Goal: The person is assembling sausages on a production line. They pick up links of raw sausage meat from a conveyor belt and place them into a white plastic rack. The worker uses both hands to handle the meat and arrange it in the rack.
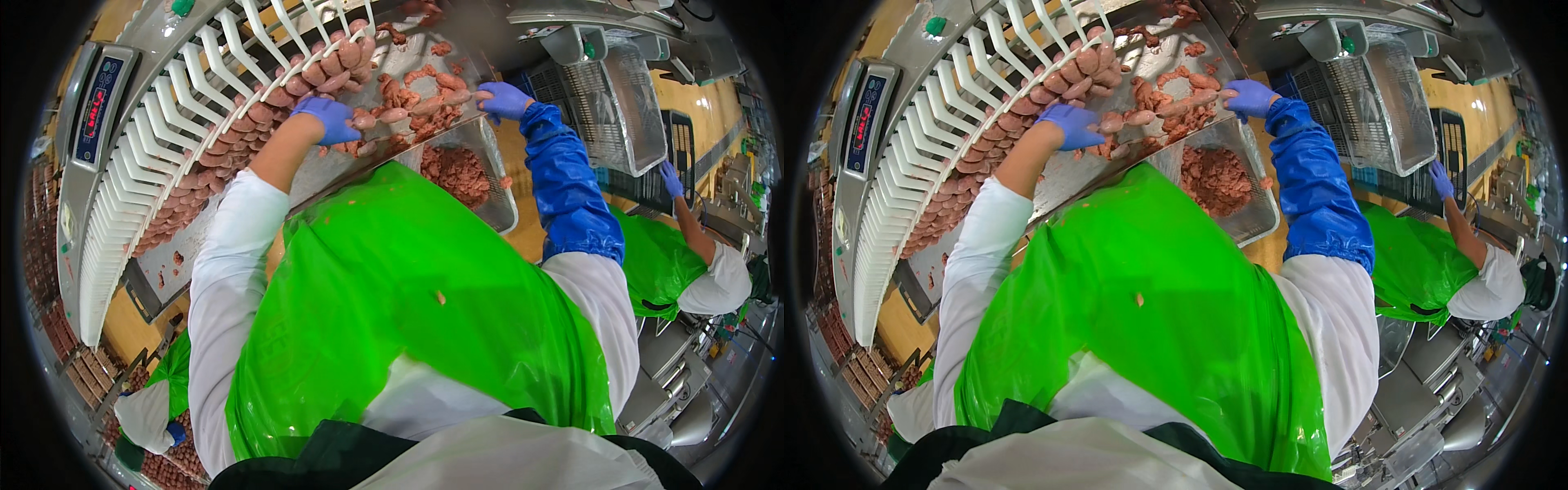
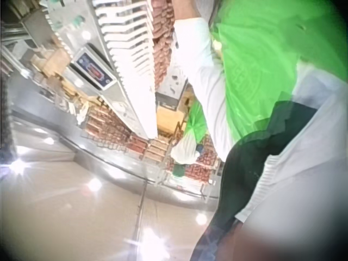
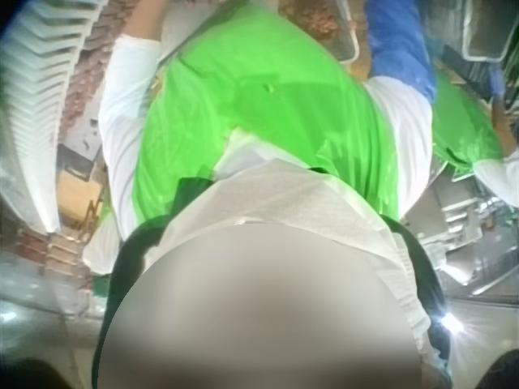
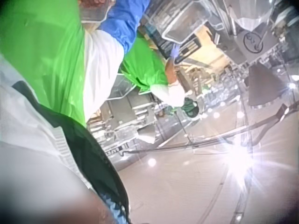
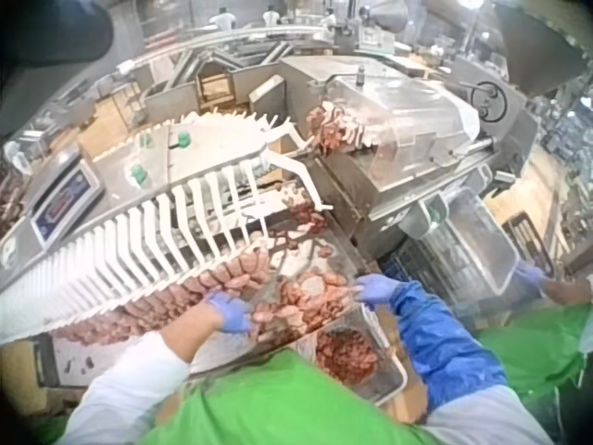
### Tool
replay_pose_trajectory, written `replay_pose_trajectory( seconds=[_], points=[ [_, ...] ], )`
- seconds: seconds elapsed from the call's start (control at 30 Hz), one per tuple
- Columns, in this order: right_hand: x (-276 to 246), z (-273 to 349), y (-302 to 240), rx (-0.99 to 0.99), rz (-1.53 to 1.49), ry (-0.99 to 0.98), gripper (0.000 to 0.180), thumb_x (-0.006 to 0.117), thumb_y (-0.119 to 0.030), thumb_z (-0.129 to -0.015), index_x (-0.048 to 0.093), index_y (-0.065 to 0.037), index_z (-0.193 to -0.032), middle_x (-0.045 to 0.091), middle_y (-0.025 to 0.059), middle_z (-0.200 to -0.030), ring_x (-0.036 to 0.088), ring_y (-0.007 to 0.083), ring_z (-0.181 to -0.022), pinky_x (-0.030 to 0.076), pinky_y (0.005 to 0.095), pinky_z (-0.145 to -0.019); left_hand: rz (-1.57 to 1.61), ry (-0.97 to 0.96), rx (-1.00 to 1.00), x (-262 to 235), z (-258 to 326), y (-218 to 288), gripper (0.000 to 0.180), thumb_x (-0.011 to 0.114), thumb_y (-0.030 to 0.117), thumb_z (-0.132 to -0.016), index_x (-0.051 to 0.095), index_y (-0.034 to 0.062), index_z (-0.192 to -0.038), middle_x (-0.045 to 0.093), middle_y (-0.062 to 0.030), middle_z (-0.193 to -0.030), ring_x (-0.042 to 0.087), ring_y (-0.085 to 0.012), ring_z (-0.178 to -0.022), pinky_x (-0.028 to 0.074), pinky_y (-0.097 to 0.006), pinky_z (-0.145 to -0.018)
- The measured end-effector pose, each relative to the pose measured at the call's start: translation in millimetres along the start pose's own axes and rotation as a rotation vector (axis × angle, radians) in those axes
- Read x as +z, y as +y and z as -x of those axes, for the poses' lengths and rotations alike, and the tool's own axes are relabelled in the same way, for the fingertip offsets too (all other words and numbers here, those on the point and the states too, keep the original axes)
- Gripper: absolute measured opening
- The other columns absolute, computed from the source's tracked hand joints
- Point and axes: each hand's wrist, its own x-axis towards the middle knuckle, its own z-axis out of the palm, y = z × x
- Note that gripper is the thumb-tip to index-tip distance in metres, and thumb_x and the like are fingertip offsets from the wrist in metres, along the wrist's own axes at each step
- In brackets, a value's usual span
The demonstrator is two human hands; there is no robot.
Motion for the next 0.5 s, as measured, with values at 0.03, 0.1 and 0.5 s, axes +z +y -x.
replay_pose_trajectory(
  seconds=[0.03, 0.1, 0.5],
  points=[
    [8, 5, -22, -0.051, -0.117, -0.032, 0.028, 0.063, -0.022, -0.087, 0.061, -0.002, -0.105, 0.066, 0.0111, -0.084, 0.065, 0.0209, -0.068, 0.053, 0.0350, -0.061, 0.080, 0.059, 0.025, 4, -4, 7, 0.058, 0.056, 0.054, -0.083, 0.056, 0.0223, -0.133, 0.055, -0.0161, -0.134, 0.055, -0.0354, -0.121, 0.045, -0.044, -0.099],
    [28, 21, -76, -0.192, -0.344, -0.046, 0.026, 0.061, -0.018, -0.088, 0.061, -0.002, -0.109, 0.065, 0.0074, -0.088, 0.064, 0.0152, -0.071, 0.052, 0.0304, -0.057, 0.274, 0.340, 0.160, 19, -20, 25, 0.064, 0.061, 0.049, -0.084, 0.048, 0.0197, -0.139, 0.053, -0.0170, -0.138, 0.052, -0.0359, -0.124, 0.043, -0.045, -0.102],
    [42, 17, -126, -0.374, 0.415, 0.004, 0.038, 0.057, -0.040, -0.093, 0.064, -0.007, -0.109, 0.067, 0.0145, -0.092, 0.064, 0.0305, -0.083, 0.050, 0.0398, -0.077, 0.777, 0.189, 0.452, 26, -63, 36, 0.045, 0.049, 0.043, -0.093, 0.068, 0.0028, -0.100, 0.072, -0.0134, -0.094, 0.067, -0.0263, -0.086, 0.051, -0.039, -0.083]
  ],
)
